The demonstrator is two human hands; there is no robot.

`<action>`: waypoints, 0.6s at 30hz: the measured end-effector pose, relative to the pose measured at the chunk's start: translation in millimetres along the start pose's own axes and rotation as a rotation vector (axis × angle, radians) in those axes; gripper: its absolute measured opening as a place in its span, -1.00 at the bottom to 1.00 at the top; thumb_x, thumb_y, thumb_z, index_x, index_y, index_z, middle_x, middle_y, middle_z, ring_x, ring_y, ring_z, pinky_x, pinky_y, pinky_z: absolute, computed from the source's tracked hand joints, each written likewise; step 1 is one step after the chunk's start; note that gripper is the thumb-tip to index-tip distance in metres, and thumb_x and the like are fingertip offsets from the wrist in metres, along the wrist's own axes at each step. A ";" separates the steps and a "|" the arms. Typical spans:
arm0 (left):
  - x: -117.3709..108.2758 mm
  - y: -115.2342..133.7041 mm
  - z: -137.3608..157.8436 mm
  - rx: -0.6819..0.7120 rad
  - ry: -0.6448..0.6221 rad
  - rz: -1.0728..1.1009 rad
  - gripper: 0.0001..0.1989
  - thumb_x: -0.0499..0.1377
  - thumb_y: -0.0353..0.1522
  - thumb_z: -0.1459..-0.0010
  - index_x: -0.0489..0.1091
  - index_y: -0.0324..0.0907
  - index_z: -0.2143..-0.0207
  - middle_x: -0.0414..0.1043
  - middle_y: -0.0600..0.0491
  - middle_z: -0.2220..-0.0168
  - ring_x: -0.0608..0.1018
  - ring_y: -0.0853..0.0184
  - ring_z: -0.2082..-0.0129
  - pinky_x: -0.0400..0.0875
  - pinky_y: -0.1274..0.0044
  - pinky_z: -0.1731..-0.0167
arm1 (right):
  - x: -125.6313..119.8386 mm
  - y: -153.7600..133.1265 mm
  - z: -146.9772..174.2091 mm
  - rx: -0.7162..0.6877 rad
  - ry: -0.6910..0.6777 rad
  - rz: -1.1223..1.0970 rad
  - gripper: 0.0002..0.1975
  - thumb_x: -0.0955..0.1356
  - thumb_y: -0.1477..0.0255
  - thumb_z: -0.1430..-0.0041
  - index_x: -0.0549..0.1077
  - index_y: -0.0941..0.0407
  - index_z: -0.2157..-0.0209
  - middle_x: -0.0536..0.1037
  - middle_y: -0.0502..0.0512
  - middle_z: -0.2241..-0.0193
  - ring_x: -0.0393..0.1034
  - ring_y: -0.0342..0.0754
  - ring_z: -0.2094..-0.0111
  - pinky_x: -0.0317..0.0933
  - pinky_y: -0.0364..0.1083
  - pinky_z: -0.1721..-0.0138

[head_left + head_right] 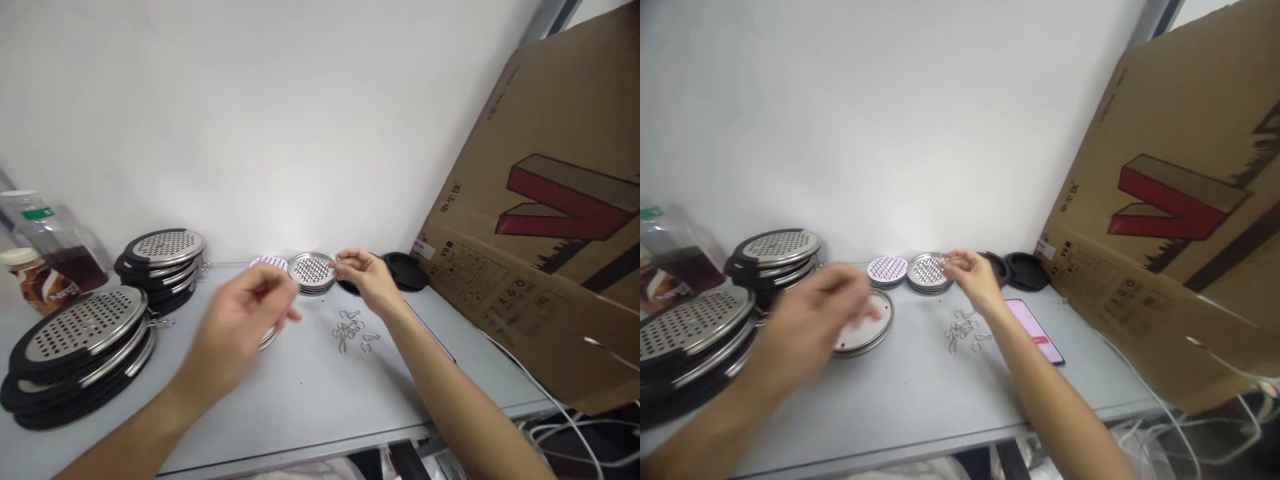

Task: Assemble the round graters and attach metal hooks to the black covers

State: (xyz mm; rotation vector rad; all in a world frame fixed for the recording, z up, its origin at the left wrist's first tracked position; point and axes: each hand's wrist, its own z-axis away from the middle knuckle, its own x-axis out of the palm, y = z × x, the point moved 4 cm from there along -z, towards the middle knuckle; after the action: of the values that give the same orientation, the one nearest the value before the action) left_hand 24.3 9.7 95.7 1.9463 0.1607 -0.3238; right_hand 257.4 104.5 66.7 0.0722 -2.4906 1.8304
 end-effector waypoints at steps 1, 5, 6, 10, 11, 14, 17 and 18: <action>7.1 -10.4 -6.7 -0.021 0.005 0.017 -0.73 0.23 -0.17 -0.15 0.42 -0.12 0.17 0.50 0.04 0.25 0.56 0.25 0.26 0.50 0.44 0.29 | 18.9 2.2 7.8 0.031 -0.076 -0.057 -0.64 0.52 0.39 0.12 0.52 0.14 0.21 0.65 0.07 0.42 0.53 -0.05 0.42 0.40 -0.05 0.29; 36.0 -62.1 -16.9 -0.284 -0.227 0.462 -0.49 0.37 -0.30 -0.01 0.36 -0.15 -0.02 0.49 -0.07 0.07 0.56 0.23 0.13 0.44 0.35 0.07 | 62.3 14.2 42.4 0.090 -0.267 -0.022 -0.75 0.48 0.31 -0.01 0.55 0.16 0.29 0.65 0.12 0.40 0.54 -0.02 0.37 0.39 -0.06 0.30; 41.3 -69.4 -14.2 -0.330 -0.292 0.569 -0.51 0.37 -0.30 -0.02 0.38 -0.17 -0.01 0.50 -0.09 0.09 0.57 0.23 0.13 0.42 0.32 0.03 | 64.9 16.1 49.2 0.087 -0.273 0.017 -0.78 0.47 0.30 -0.03 0.56 0.15 0.32 0.64 0.11 0.40 0.53 -0.03 0.38 0.38 -0.07 0.33; 49.4 -80.9 -1.6 -0.433 -0.316 0.741 -0.68 0.38 -0.30 -0.02 0.52 -0.26 0.18 0.54 -0.08 0.23 0.57 0.24 0.20 0.41 0.32 0.04 | 62.6 14.3 63.3 0.016 -0.269 0.140 -0.84 0.46 0.31 -0.06 0.59 0.11 0.40 0.60 0.04 0.43 0.45 -0.08 0.42 0.33 -0.12 0.39; 50.1 -82.6 -0.2 -0.450 -0.298 0.745 -0.70 0.38 -0.30 -0.02 0.53 -0.27 0.21 0.54 -0.07 0.26 0.57 0.26 0.23 0.42 0.34 0.07 | 61.5 12.8 64.3 -0.003 -0.267 0.161 -0.85 0.46 0.32 -0.06 0.60 0.11 0.40 0.60 0.05 0.43 0.45 -0.08 0.40 0.32 -0.12 0.38; 52.2 -87.5 0.1 -0.479 -0.280 0.767 -0.77 0.37 -0.36 -0.03 0.54 -0.29 0.25 0.53 -0.05 0.33 0.55 0.33 0.29 0.44 0.43 0.14 | 60.4 11.1 64.8 -0.005 -0.279 0.193 -0.86 0.44 0.33 -0.09 0.63 0.09 0.38 0.59 0.07 0.42 0.45 -0.06 0.38 0.33 -0.09 0.33; 51.9 -84.2 2.2 -0.484 -0.306 0.821 -0.84 0.32 -0.40 -0.08 0.53 -0.28 0.25 0.52 -0.03 0.33 0.55 0.35 0.30 0.46 0.46 0.16 | 59.9 12.2 64.1 -0.001 -0.277 0.195 -0.86 0.43 0.33 -0.10 0.63 0.08 0.37 0.58 0.07 0.40 0.44 -0.05 0.37 0.33 -0.07 0.33; 50.8 -79.6 4.5 -0.476 -0.322 0.838 -0.85 0.29 -0.40 -0.12 0.53 -0.27 0.24 0.52 -0.01 0.30 0.56 0.34 0.27 0.46 0.44 0.13 | 59.1 12.4 63.7 -0.016 -0.265 0.200 -0.87 0.43 0.34 -0.10 0.64 0.06 0.37 0.57 0.07 0.39 0.44 -0.04 0.35 0.33 -0.07 0.31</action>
State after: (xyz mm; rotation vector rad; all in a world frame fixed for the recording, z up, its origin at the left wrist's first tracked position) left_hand 51.2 34.5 8.6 1.3185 -0.7129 -0.0233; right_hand 196.7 47.0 39.9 0.0726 -2.7816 1.9942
